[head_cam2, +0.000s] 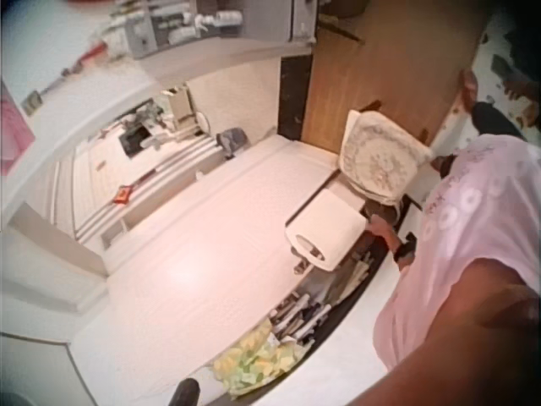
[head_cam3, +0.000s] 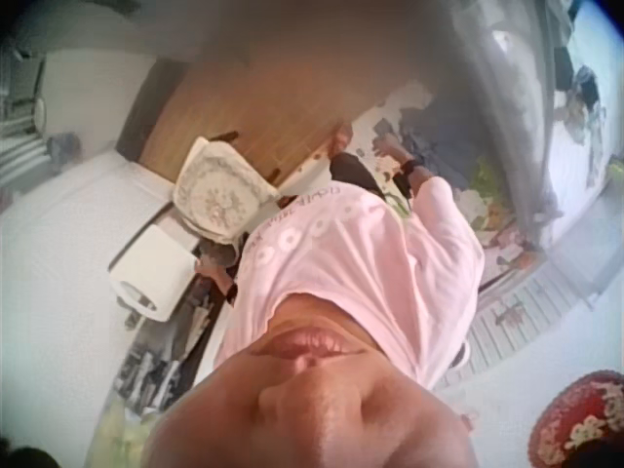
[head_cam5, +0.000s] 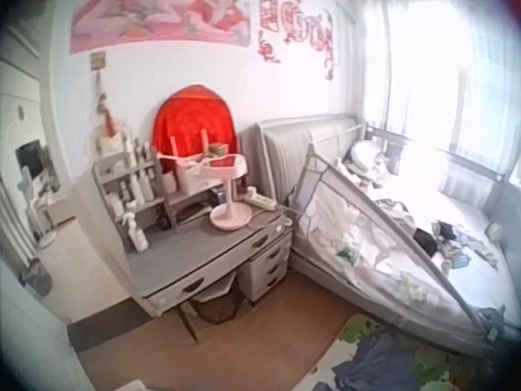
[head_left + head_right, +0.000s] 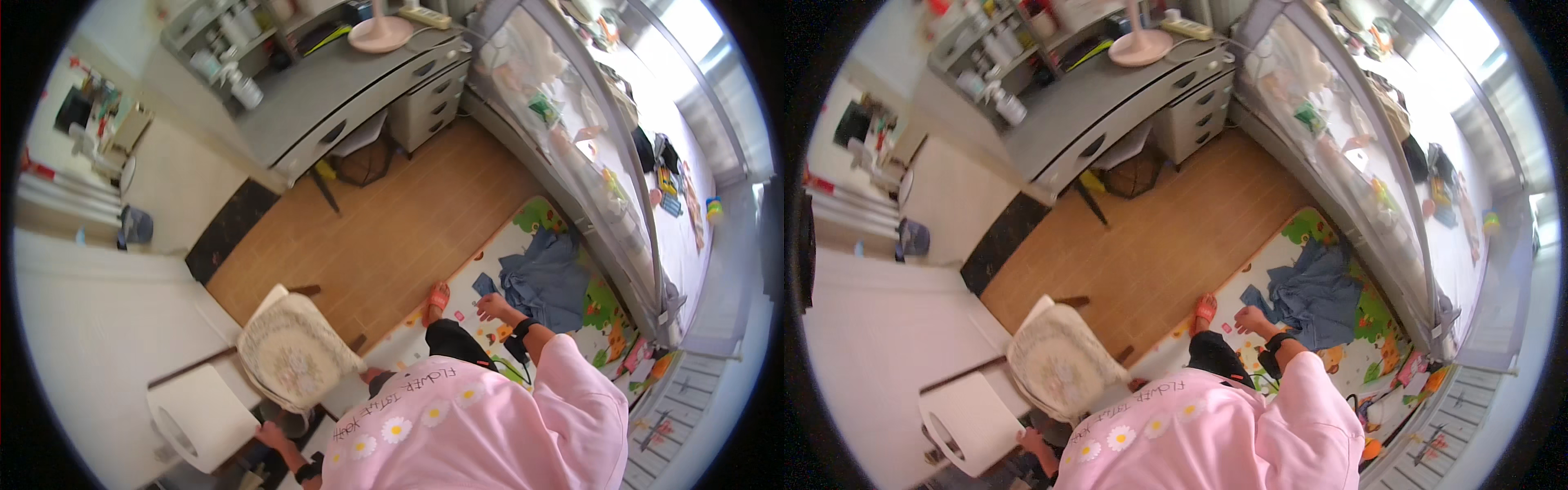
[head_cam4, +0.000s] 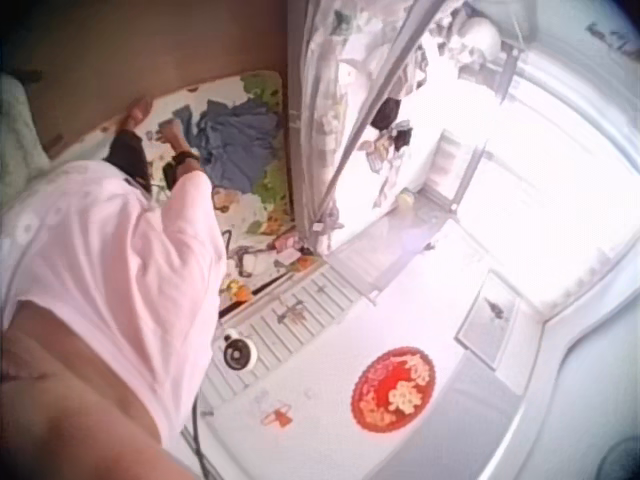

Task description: The person picks up a power strip and a white plastic board, placing them on a desk. They then move to a bed where they handle a teddy bear and a book before picking up several items of clothing. The person places each clothing item on a hanger and hangs them inside a closet.

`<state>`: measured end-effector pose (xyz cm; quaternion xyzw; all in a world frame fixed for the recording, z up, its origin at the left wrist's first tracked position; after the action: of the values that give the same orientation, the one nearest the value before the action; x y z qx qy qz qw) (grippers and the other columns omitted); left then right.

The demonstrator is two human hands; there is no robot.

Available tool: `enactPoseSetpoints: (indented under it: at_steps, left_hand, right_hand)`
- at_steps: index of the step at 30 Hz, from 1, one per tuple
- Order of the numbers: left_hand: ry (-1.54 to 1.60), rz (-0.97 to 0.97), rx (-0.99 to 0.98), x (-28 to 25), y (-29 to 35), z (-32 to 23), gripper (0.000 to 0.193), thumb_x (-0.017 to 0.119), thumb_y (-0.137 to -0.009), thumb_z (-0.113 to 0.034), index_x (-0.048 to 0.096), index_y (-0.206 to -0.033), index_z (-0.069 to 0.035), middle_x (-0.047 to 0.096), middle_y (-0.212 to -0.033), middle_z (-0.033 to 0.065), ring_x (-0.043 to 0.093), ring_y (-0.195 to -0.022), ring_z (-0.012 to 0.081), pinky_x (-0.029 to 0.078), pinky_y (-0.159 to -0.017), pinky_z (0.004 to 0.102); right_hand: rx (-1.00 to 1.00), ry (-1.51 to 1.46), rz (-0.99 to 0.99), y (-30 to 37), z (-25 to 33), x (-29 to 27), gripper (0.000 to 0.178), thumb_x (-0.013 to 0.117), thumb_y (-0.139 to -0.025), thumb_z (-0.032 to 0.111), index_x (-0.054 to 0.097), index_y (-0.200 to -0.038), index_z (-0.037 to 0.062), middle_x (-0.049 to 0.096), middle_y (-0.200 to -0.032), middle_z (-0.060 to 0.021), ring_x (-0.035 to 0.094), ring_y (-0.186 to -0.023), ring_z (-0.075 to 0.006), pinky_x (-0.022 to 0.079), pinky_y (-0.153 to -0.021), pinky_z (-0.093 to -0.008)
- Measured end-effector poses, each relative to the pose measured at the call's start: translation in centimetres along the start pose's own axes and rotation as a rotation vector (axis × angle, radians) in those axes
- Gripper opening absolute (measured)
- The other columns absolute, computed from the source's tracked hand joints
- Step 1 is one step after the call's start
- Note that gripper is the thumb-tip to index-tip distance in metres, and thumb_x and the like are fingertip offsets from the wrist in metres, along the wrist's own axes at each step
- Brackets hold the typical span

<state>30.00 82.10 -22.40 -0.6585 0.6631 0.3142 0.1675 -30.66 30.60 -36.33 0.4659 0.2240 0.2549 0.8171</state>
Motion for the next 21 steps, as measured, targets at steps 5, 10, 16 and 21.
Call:
enactPoseSetpoints:
  at_steps: [5,10,16,21]
  left_hand:
    - [0.169,0.494,0.095,20.9,8.7,-13.7,0.043,0.055,-0.070,-0.002,0.042,-0.110,-0.009,0.048,-0.079,0.0037,0.048,-0.064,0.0106,0.039,-0.048,0.0232]
    - [-0.031,0.890,0.339,36.3,18.7,-29.3,0.035,0.055,-0.075,-0.005,0.046,-0.109,-0.005,0.052,-0.086,0.0046,0.049,-0.067,0.0093,0.041,-0.052,0.0223]
    - [-0.129,1.025,0.542,50.8,27.2,-42.6,0.027,0.051,-0.083,-0.015,0.046,-0.108,-0.005,0.055,-0.085,0.0040,0.055,-0.076,0.0110,0.044,-0.060,0.0216]
    - [0.124,1.278,0.525,63.3,37.8,-56.1,0.024,0.053,-0.084,-0.014,0.050,-0.104,-0.001,0.057,-0.088,0.0053,0.056,-0.078,0.0117,0.044,-0.065,0.0210]
  right_hand:
    - [-0.076,-0.170,-0.212,0.3,3.8,-11.5,0.018,0.050,-0.078,0.012,0.057,-0.087,-0.0015,0.061,-0.071,-0.0099,0.062,-0.057,-0.0179,0.048,-0.047,-0.0268]
    - [-0.200,-0.278,-0.291,0.3,7.9,-19.4,0.019,0.049,-0.080,0.013,0.055,-0.091,-0.0019,0.062,-0.074,-0.0097,0.061,-0.058,-0.0166,0.047,-0.049,-0.0247]
    - [-0.316,-0.378,-0.263,0.7,15.8,-28.2,0.019,0.047,-0.085,0.015,0.052,-0.096,-0.0003,0.061,-0.077,-0.0087,0.062,-0.064,-0.0169,0.048,-0.054,-0.0252]
    - [-0.644,-0.341,-0.376,2.1,29.9,-40.2,0.018,0.051,-0.083,0.011,0.052,-0.094,-0.0035,0.060,-0.075,-0.0084,0.057,-0.062,-0.0130,0.047,-0.055,-0.0253]
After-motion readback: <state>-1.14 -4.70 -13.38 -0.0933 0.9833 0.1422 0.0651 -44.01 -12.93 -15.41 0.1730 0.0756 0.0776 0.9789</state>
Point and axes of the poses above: each hand's wrist, its own y-axis away from the middle knuckle, its own x-axis out of the palm, z = x × y, the point moved 7 cm from there along -y, towards the middle knuckle
